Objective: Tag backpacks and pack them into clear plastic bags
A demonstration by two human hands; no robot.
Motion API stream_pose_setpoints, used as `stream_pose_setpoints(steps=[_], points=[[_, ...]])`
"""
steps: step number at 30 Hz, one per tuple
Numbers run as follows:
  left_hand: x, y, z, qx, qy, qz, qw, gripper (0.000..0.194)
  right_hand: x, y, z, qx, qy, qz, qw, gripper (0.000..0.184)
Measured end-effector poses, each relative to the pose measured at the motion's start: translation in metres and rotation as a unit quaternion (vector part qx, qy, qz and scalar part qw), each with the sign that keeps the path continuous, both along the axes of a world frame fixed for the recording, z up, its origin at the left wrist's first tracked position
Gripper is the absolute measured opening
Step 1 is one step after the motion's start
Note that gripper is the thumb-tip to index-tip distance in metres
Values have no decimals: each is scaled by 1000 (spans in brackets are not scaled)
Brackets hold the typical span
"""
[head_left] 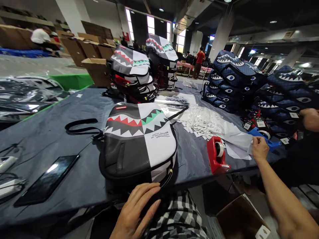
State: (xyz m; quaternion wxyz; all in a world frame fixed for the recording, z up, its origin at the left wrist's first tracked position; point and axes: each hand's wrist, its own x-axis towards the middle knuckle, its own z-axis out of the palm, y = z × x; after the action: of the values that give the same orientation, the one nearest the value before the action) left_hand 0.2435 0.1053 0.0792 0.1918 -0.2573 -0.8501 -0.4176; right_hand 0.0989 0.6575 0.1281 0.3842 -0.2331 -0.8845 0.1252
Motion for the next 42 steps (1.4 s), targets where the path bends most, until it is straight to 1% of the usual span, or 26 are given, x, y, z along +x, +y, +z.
stream_pose_setpoints(steps=[2,4,6,7,9,10,12,14,15,16,17,18,19,20,22,23,24,25,27,29,30,33,35,38,40,42], points=[[1,13,7,60,-39,-39,997,24,28,-29,21,3,83,0,997,47],[0,35,10,122,-122,-103,980,21,64,-79,30,17,91,68,993,43],[-2,64,9,182,-233,-164,941,31,101,-144,20,18,70,171,983,34],[-3,79,7,215,-291,-186,913,44,118,-177,9,6,43,235,971,28],[-4,103,-2,298,-395,-209,844,65,145,-239,-20,-41,-12,359,932,17],[-3,111,-7,343,-435,-201,808,67,156,-265,-34,-71,-23,401,913,14],[-1,117,-17,429,-483,-137,751,59,170,-301,-56,-117,-52,467,875,19],[4,109,-25,490,-492,-43,719,52,175,-317,-61,-148,-84,517,839,26],[7,101,-28,505,-487,-8,713,50,173,-319,-58,-151,-90,536,826,28],[10,91,-29,506,-482,7,715,50,169,-318,-52,-143,-87,554,815,29],[13,81,-29,488,-478,4,730,49,163,-316,-45,-125,-78,577,803,30],[15,70,-28,451,-471,-12,758,46,155,-313,-37,-98,-67,608,785,31],[18,60,-25,395,-454,-38,798,43,145,-311,-29,-66,-62,647,757,34],[20,49,-21,329,-425,-68,841,40,135,-311,-24,-34,-66,690,720,39],[26,31,-12,197,-338,-132,911,36,116,-314,-19,8,-95,768,634,57],[29,23,-8,149,-290,-155,933,36,108,-318,-19,16,-111,792,600,61],[32,15,-4,115,-250,-169,946,36,102,-322,-21,16,-125,807,577,59],[36,9,-1,94,-225,-168,955,36,98,-325,-25,9,-133,814,565,51],[43,-1,1,83,-216,-118,966,37,97,-332,-33,-12,-125,812,570,27],[47,-5,-1,127,-244,-39,961,34,100,-337,-41,-19,-84,792,605,20],[48,-6,-3,170,-267,-1,949,33,103,-340,-44,-14,-61,777,627,19],[42,-6,-13,319,-308,89,892,32,108,-351,-51,22,-16,732,681,16],[33,-7,-18,375,-304,132,866,31,107,-359,-51,55,-9,704,708,16],[16,-14,-26,410,-266,192,851,27,100,-371,-48,115,-9,660,742,26],[5,-20,-30,414,-232,242,846,24,95,-378,-46,152,-7,634,759,35],[-3,-25,-35,391,-198,287,852,19,92,-383,-44,171,-11,613,771,42]])
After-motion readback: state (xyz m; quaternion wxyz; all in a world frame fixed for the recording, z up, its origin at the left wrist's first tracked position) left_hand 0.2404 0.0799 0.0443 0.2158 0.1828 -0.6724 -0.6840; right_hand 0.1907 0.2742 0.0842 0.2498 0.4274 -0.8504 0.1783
